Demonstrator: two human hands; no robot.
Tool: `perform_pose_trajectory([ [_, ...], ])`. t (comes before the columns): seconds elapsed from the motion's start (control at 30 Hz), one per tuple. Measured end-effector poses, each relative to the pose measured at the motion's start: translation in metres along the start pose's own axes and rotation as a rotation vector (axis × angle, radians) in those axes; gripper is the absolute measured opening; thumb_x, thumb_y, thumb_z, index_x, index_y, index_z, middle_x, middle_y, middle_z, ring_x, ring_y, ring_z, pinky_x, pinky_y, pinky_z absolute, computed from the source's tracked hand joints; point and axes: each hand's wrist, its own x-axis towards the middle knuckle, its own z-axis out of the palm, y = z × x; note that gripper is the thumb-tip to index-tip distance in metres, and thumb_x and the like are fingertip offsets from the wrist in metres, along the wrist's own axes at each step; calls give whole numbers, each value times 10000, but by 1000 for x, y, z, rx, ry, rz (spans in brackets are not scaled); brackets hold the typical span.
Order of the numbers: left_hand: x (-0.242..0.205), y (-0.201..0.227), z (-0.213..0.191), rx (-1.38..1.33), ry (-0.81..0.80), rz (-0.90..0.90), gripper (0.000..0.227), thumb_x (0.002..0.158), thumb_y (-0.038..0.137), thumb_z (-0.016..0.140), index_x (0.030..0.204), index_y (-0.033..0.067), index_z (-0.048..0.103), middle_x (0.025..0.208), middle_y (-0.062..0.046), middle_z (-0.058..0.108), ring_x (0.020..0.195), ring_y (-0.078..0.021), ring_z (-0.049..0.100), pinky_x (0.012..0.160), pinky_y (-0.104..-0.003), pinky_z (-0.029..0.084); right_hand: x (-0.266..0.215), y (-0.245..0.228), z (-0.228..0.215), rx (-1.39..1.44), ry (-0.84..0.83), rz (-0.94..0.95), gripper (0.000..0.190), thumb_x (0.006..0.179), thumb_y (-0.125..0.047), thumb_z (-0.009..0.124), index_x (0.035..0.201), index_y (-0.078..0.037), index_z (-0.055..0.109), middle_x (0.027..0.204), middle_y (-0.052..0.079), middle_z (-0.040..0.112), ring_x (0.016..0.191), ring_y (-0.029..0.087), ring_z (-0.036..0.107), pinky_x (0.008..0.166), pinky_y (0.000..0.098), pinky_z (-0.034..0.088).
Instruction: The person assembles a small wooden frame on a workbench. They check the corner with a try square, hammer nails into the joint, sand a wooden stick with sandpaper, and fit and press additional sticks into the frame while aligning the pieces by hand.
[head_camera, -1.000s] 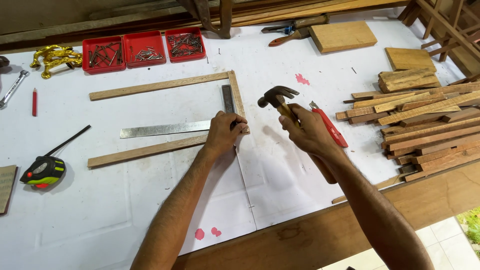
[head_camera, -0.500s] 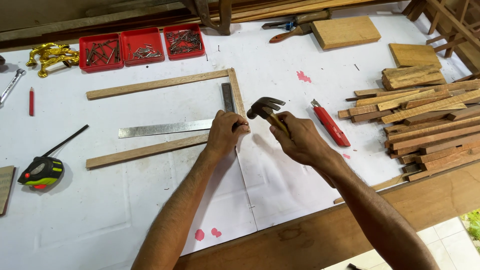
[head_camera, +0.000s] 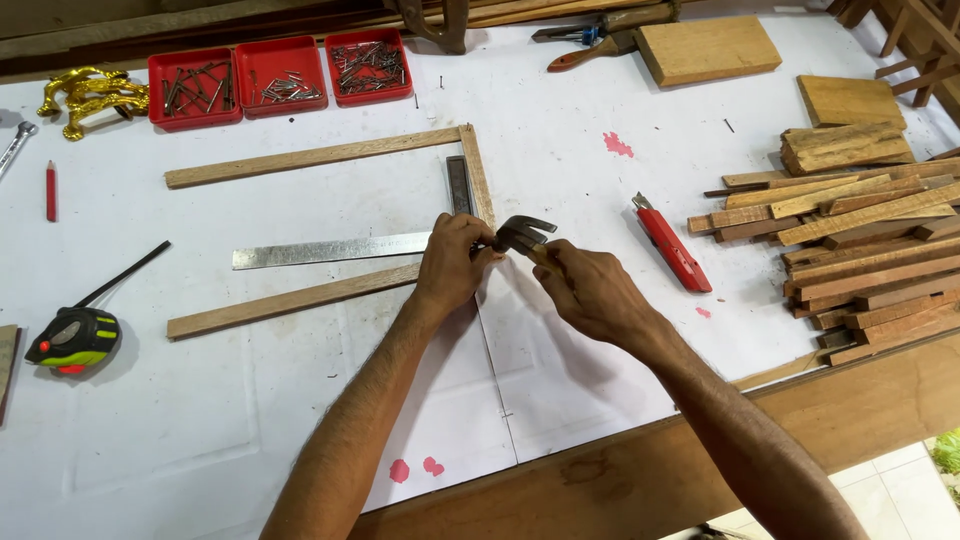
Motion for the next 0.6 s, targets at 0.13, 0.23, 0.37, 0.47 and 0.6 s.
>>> perform_pose_trajectory([
  [0.13, 1, 3, -4, 0, -19, -3, 112, 831, 151, 831, 908, 91, 774, 996, -21, 685, 958, -220, 556, 867, -356, 518, -1, -12, -12, 23, -11, 39, 277, 1017, -254, 554, 1123, -14, 647, 586, 122, 638, 471, 239, 583, 451, 415, 445],
  [0.23, 2, 3, -3, 0, -34, -10, 108, 849, 175, 830, 890, 96, 768, 993, -19, 688, 968, -214, 558, 884, -352, 515, -3, -16, -20, 51, 60, -9, 273, 1013, -220, 576, 1161, 1, 632, 593, 122, 643, 477, 233, 591, 460, 412, 442],
  [0.37, 1, 4, -6, -12, -48, -3, 106, 866, 188, 825, 862, 99, 768, 1001, -17, 696, 981, -207, 561, 900, -351, 513, -6, -14, -18, 85, 293, -240, 211, 1018, -165, 625, 1097, 30, 616, 692, 125, 652, 551, 228, 611, 488, 401, 462],
  [0.47, 1, 3, -5, -12, -57, -13, 119, 866, 195, 824, 862, 91, 766, 1010, -21, 697, 981, -207, 563, 896, -353, 516, -4, -12, -10, 98, 268, -207, 206, 1011, -162, 617, 1093, 26, 607, 711, 120, 666, 551, 224, 626, 481, 399, 475],
  [0.6, 2, 1, -4, -7, -58, -25, 170, 844, 214, 839, 896, 73, 759, 1009, -37, 685, 968, -212, 564, 875, -356, 521, -1, 6, 10, 83, 81, -24, 239, 1031, -216, 580, 1054, 15, 636, 667, 110, 656, 498, 219, 606, 475, 399, 473],
])
